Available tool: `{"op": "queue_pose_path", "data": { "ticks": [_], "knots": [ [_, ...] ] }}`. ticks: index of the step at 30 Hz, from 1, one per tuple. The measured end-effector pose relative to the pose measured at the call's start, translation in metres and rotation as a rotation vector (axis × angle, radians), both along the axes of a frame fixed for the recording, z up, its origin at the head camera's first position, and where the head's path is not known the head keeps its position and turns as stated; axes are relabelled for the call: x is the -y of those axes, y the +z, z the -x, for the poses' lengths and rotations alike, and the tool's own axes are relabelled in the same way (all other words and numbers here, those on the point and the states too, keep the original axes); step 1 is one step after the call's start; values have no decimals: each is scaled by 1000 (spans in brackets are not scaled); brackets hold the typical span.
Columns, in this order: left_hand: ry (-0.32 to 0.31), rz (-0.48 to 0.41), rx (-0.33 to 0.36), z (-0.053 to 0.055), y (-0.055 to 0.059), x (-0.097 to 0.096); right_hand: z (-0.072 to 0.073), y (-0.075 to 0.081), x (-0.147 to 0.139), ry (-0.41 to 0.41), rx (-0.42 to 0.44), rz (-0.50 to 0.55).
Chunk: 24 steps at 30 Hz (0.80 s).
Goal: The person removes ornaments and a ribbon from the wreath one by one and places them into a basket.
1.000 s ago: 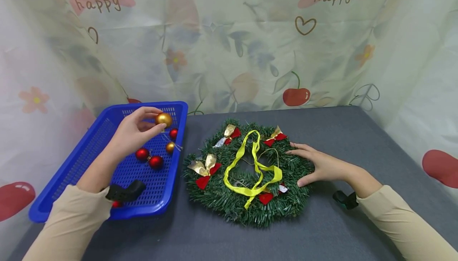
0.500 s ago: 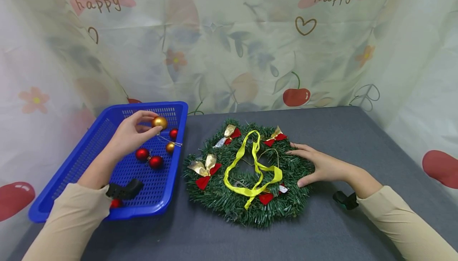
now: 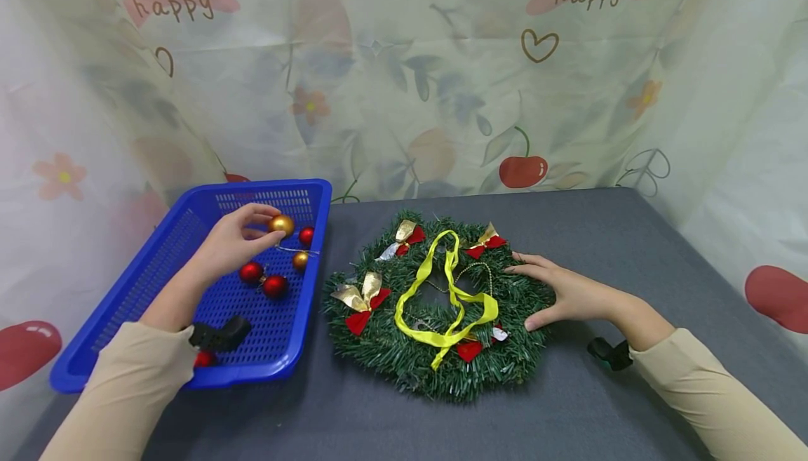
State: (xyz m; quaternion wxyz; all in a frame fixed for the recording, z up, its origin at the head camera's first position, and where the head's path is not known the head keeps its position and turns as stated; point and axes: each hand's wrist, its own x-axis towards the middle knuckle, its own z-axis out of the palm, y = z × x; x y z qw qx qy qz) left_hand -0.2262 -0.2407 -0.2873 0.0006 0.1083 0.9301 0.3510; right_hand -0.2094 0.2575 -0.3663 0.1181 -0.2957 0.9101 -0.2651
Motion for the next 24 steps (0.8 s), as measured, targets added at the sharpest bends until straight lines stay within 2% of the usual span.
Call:
{"op": "queue_pose_path", "data": {
  "ticks": [10, 24],
  "knots": [
    [-41, 43, 5, 5, -6, -1, 0, 1, 0, 0, 5, 0],
    [-67, 95, 45, 9, -8, -2, 0, 3, 1, -7, 14, -6]
  ]
}}
